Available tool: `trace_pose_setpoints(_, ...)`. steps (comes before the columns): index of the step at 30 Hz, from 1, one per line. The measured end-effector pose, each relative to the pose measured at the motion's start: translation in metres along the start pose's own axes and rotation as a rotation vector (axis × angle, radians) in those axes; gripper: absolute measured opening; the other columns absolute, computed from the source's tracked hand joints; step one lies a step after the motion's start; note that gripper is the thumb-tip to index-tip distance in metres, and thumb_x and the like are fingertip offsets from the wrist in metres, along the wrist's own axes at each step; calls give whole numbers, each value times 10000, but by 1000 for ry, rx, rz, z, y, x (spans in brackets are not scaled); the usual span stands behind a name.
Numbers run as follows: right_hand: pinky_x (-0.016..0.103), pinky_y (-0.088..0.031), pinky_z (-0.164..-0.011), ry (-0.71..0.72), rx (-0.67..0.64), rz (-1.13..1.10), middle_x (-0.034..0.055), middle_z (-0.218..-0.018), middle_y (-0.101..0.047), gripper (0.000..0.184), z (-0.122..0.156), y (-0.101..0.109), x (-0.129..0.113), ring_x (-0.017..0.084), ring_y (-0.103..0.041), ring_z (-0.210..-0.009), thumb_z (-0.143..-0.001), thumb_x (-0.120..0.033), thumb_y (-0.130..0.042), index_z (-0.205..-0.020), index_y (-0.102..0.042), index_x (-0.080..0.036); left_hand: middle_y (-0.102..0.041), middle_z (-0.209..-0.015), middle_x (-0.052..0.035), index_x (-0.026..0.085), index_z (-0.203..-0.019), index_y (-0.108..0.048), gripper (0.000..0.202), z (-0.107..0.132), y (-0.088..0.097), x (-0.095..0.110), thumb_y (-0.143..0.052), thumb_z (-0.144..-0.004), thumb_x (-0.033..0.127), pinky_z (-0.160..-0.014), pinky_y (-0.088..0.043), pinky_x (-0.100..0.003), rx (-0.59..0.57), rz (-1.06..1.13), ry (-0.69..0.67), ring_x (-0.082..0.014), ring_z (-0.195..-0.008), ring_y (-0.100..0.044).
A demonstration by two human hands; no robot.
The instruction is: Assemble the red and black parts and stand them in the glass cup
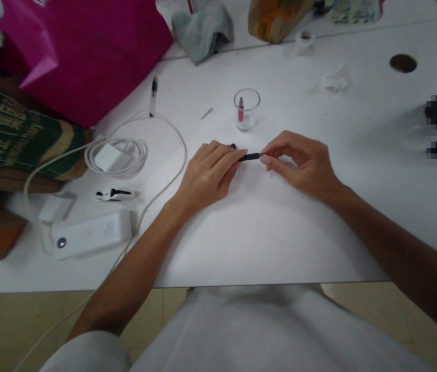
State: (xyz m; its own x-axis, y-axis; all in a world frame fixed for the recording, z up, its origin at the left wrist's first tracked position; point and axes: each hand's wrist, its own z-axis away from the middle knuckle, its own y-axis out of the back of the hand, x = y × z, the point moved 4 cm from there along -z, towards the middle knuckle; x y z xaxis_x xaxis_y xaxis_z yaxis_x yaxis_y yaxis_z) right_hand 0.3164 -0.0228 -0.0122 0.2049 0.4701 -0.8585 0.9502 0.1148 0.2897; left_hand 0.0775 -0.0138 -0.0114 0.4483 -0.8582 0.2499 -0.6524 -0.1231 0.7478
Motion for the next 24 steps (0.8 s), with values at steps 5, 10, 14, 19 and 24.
trace_pose_setpoints(5, 366, -695, -776, -29, 16, -26, 27, -976, -774, 150, 0, 1, 2, 181, -739, -812, -982, -397, -915, -1045, -837, -284, -825, -1234, -136, 210, -1456, -687, 293, 0, 1, 1, -594, -1179, 239, -917, -554, -449, 18, -3, -18, -285, -1093, -753)
trace_pose_setpoints(10, 372, -705, -773, -10, 27, -33, 33, -1010, -778, 151, 0, 1, 3, 185, -750, -829, -982, -381, -915, -1073, -842, -284, -820, -1198, -121, 221, -1408, -696, 248, -2, 2, -1, -613, -1179, 271, -914, -546, -449, 22, -25, 8, -284, -1068, -749)
trace_pose_setpoints(14, 375, -709, -760, -18, 47, -30, 35, -1011, -775, 173, 0, 1, 4, 186, -743, -825, -982, -409, -916, -1076, -840, -286, -815, -1159, -107, 222, -1339, -694, 189, -2, 3, -2, -631, -1179, 302, -909, -535, -438, 43, -24, 21, -280, -1049, -744)
trace_pose_setpoints(19, 382, -713, -773, -11, 51, -29, 36, -1031, -767, 159, 1, 1, 4, 187, -740, -843, -995, -398, -902, -1097, -840, -293, -811, -1125, -92, 232, -1295, -692, 171, -1, 2, -5, -633, -1181, 345, -903, -526, -432, 43, -52, 47, -274, -1022, -739)
trace_pose_setpoints(24, 378, -712, -786, -26, 51, -29, 35, -1027, -769, 165, 1, 1, 4, 184, -743, -849, -991, -407, -909, -1084, -843, -288, -800, -1077, -81, 230, -1267, -705, 180, -1, 2, -5, -633, -1184, 372, -887, -522, -425, 56, -67, 44, -267, -987, -728)
